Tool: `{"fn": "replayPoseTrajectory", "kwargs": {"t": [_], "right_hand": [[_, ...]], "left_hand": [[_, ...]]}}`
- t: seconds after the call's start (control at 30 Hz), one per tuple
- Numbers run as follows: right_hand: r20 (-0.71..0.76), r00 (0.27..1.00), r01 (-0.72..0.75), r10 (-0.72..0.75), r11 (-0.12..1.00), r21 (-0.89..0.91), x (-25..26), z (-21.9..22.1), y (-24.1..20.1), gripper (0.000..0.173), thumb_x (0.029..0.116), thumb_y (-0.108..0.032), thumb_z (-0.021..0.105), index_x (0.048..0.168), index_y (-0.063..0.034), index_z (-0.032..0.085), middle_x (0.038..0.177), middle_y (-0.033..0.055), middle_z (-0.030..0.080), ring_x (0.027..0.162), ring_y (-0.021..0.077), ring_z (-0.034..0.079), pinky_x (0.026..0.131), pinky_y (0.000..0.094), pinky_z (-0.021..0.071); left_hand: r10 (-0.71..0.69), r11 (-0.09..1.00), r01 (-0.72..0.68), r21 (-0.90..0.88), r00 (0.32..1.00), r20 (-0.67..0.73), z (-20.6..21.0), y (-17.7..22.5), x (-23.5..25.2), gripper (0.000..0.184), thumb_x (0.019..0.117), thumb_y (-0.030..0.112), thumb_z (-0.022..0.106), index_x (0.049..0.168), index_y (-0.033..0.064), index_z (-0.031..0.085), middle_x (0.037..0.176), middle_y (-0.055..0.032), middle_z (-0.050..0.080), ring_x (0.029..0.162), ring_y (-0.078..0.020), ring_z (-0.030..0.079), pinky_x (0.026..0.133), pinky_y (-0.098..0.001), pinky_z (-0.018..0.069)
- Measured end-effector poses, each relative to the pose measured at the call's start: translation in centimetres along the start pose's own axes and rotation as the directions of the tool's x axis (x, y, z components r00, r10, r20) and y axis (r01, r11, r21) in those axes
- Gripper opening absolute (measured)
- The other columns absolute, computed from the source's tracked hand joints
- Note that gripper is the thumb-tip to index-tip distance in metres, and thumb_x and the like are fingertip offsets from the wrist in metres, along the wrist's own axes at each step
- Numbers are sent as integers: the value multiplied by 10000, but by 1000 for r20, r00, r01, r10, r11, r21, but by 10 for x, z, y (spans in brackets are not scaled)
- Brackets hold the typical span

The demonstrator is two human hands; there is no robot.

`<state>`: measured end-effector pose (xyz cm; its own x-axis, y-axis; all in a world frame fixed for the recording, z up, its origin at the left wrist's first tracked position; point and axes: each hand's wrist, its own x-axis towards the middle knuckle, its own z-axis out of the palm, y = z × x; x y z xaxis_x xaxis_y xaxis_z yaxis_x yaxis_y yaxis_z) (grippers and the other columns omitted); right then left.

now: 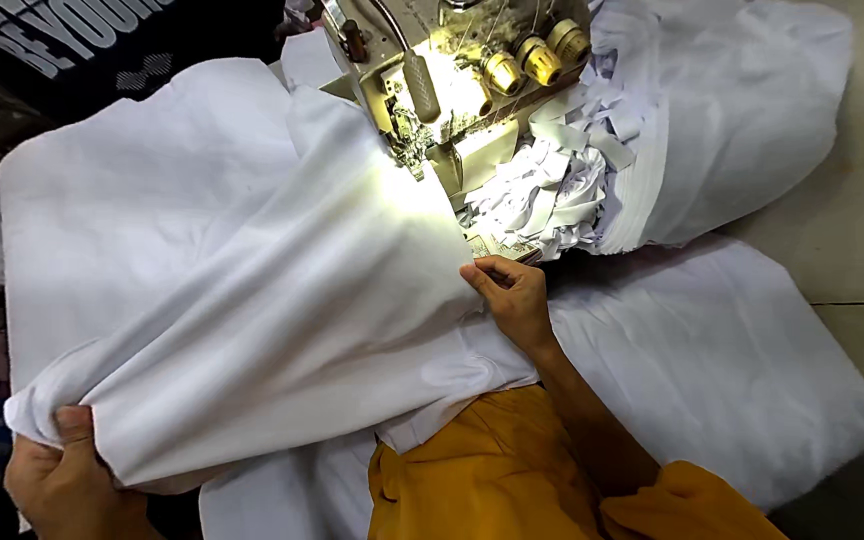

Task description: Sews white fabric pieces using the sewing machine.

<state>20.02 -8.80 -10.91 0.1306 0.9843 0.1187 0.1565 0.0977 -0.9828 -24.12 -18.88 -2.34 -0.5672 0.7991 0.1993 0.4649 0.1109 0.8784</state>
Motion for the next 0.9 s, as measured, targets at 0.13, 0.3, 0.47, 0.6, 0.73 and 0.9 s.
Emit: {"fn": "replayPoseTrajectory", "kwargs": {"t": [0.13,0.3,0.47,0.6,0.73,0.9], "right_hand": [[-12,1000,14,-15,1000,-26,1,1,3,137,953,-164,734,987,-33,760,830,9,745,715,11,685,680,175,582],[-8,999,42,-43,998,-41,5,0,1,143,956,-165,728,992,-32,762,840,7,746,708,1,676,673,169,575],[1,1000,29,-29,998,-55,6,1,3,141,959,-168,726,999,-36,757,867,15,753,743,20,699,702,189,597],[56,998,3,6,987,-163,-7,-12,11,184,1003,-214,669,1078,-65,745,951,15,755,848,34,715,788,213,605],[105,991,-55,78,977,-207,-24,-31,18,258,981,-183,690,1206,-59,666,1072,54,729,950,80,716,858,251,604],[45,992,-93,116,930,-354,-32,-34,29,332,899,-260,796,1119,-64,643,886,46,717,786,122,693,737,313,584]], "left_hand": [[-9,1000,9,-20,1000,-17,4,-3,1,333,1080,320,508,1303,79,558,1103,79,674,1008,-3,662,936,-249,555],[-14,1000,15,7,1000,-23,10,5,6,335,1073,312,523,1313,80,553,1096,87,665,980,12,662,911,-237,561],[-14,1000,15,15,999,-42,22,11,12,343,1074,290,521,1333,65,528,1109,88,653,990,29,653,918,-221,552],[-16,998,15,63,1000,21,28,3,15,407,1065,264,545,1391,29,481,1187,44,634,1029,28,631,945,-221,532],[-26,995,15,102,995,101,31,-11,9,487,1043,266,580,1428,1,442,1205,8,613,1020,31,609,937,-204,516],[-12,986,-10,165,990,137,15,-28,-5,676,1004,358,642,1484,-48,395,1356,-123,589,1179,-62,605,1031,-252,500]]}}
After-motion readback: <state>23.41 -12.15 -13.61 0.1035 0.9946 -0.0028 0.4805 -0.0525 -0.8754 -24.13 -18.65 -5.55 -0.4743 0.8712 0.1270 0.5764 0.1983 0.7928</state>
